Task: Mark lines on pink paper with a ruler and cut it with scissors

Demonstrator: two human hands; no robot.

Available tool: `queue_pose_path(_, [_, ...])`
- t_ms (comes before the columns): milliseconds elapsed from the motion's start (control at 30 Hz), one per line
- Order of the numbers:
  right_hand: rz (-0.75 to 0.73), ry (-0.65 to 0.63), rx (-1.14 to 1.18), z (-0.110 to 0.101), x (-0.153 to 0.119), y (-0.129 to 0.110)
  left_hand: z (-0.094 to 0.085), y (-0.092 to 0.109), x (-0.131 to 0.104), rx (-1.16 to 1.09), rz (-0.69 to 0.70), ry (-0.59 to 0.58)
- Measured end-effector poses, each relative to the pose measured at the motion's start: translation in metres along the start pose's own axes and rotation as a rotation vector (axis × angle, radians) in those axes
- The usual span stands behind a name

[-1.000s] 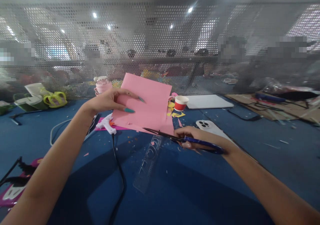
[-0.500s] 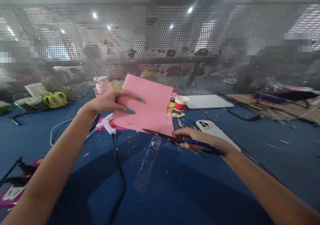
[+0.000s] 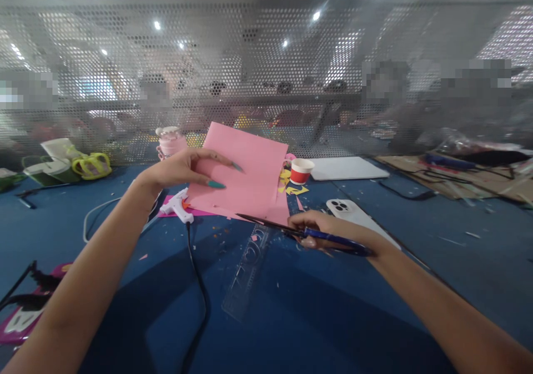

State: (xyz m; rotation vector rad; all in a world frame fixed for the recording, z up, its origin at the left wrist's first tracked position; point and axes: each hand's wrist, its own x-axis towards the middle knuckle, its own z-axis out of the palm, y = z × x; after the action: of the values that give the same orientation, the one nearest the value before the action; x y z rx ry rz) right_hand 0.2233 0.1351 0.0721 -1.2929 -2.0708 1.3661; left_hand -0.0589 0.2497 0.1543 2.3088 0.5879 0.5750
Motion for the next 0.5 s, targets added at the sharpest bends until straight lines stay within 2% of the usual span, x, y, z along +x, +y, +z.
queue_pose_path(300, [0.06, 0.03, 0.029, 0.0013, 0.0001, -0.0024, -0.0004, -0.0009, -0.0003, -0.016, -0.004, 0.018])
queue_pose_path(500, [0.035, 0.031, -0.031, -0.0013, 0.0034, 0.0054, -0.001, -0.0008, -0.0007, 0.019, -0.009, 0.013])
